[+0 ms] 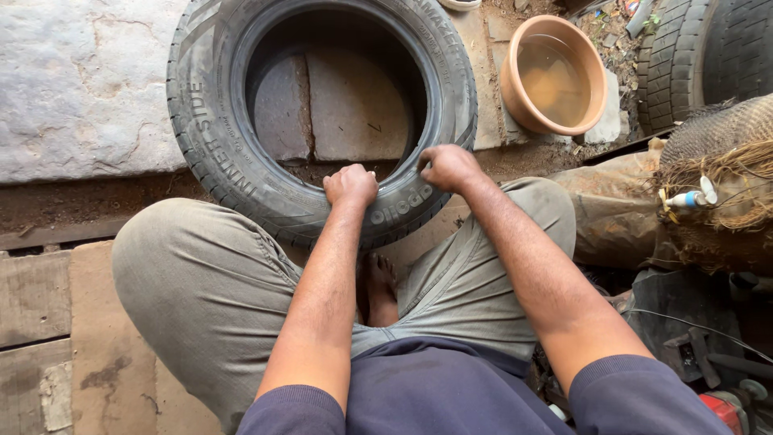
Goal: The person sits on the ground and uses a metal tool to pry and scrape the inner bead of a car tire. The tire is positioned upright against a concrete block for stability. The person repeatedly works the tool along the inner circumference of the tire.
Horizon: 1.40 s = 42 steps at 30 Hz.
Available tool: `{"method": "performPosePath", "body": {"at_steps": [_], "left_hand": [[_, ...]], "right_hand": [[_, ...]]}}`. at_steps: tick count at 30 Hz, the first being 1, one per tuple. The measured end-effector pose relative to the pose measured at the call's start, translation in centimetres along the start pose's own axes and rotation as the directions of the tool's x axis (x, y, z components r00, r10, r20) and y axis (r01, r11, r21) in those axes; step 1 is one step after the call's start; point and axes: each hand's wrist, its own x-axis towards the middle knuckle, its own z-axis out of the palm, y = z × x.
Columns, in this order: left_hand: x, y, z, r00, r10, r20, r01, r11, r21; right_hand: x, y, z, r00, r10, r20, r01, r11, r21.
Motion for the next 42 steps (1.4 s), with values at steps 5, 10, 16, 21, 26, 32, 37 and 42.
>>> {"method": "performPosePath", "body": {"at_steps": [5,10,16,21,26,32,37,42], "left_hand": [[0.2,0.0,-0.1,1.0,-0.009,0.002,0.009,1.0,-0.017],[-0.7,0.6,-2.0,0.995,-0.085,0.054,0.088,0.994,-0.07],[-0.2,0.3,-3.8,0.984,-0.14,0.106,0.167,0.929,-0.331],[-0.4,0.0,-3.4,0.992,-0.112,0.062,0.126,0.949,-0.29],[-0.5,0.1,-2.0,0.997,-0.069,0.021,0.071,0.99,-0.122],[0.0,0.0,-1.5,0.998,-0.068,0.016,0.069,0.994,-0.079],[0.1,0.0,-1.1,0.998,-0.055,0.022,0.057,0.996,-0.067],[-0.1,0.0,-1.3,0.999,-0.043,0.001,0.043,0.997,-0.067]], "right_hand": [[-0.4,-1.1,-0.1,0.998,0.017,0.061,-0.015,0.999,-0.032],[-0.7,-0.7,-0.7,0.997,-0.078,0.021,0.078,0.997,-0.001],[-1.1,-2.2,0.7,0.975,-0.221,0.007,0.22,0.968,-0.122],[-0.6,-2.2,0.9,0.953,-0.301,-0.043,0.29,0.942,-0.172],[-0.2,-2.4,1.7,0.899,-0.427,-0.093,0.385,0.874,-0.297],[0.8,-1.2,2.5,0.851,-0.499,-0.163,0.467,0.862,-0.2],[0.6,-1.4,3.1,0.833,-0.513,-0.205,0.48,0.856,-0.191],[-0.1,-1.5,3.1,0.766,-0.6,-0.228,0.556,0.798,-0.232]]}}
